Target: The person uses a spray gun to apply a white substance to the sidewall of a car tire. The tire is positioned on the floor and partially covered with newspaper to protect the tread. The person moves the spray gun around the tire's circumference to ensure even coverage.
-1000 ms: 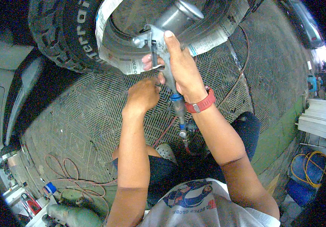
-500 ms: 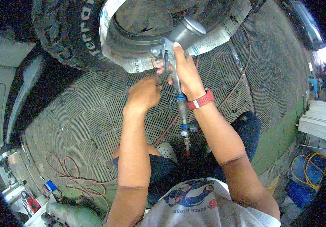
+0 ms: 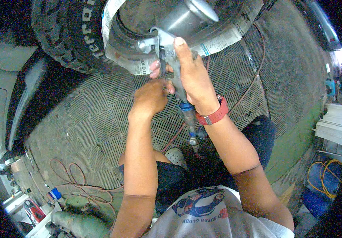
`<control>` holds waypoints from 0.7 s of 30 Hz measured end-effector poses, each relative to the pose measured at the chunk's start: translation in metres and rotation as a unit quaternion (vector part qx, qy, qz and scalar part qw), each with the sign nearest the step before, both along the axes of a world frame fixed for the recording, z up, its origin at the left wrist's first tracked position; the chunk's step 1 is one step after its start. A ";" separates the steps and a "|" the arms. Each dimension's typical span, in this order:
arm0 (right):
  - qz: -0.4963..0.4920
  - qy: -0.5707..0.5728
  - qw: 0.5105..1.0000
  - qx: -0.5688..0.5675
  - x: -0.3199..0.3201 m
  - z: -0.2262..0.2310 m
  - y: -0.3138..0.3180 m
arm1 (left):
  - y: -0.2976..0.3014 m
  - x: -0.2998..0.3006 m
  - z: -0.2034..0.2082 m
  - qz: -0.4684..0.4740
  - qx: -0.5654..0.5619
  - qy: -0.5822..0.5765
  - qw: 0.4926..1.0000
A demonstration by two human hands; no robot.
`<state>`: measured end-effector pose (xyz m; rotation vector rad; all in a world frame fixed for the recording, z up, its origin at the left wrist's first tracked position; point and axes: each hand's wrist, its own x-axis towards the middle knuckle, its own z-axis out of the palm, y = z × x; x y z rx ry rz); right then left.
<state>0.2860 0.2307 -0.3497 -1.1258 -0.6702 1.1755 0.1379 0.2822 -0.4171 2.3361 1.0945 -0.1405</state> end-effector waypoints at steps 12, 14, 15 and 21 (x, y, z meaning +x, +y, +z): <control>-0.020 0.018 0.999 -0.021 -0.022 -0.061 -0.014 | 0.002 -0.008 -0.001 0.011 0.011 0.084 0.996; -0.053 0.019 0.997 -0.055 -0.023 -0.074 -0.016 | 0.005 -0.012 -0.006 -0.006 -0.017 0.101 0.995; -0.059 0.011 0.996 -0.065 -0.022 -0.082 -0.018 | 0.004 -0.011 -0.004 0.013 -0.020 0.130 0.991; -0.082 -0.082 0.984 -0.138 -0.012 -0.106 -0.038 | 0.009 -0.026 0.000 0.030 0.000 0.100 0.995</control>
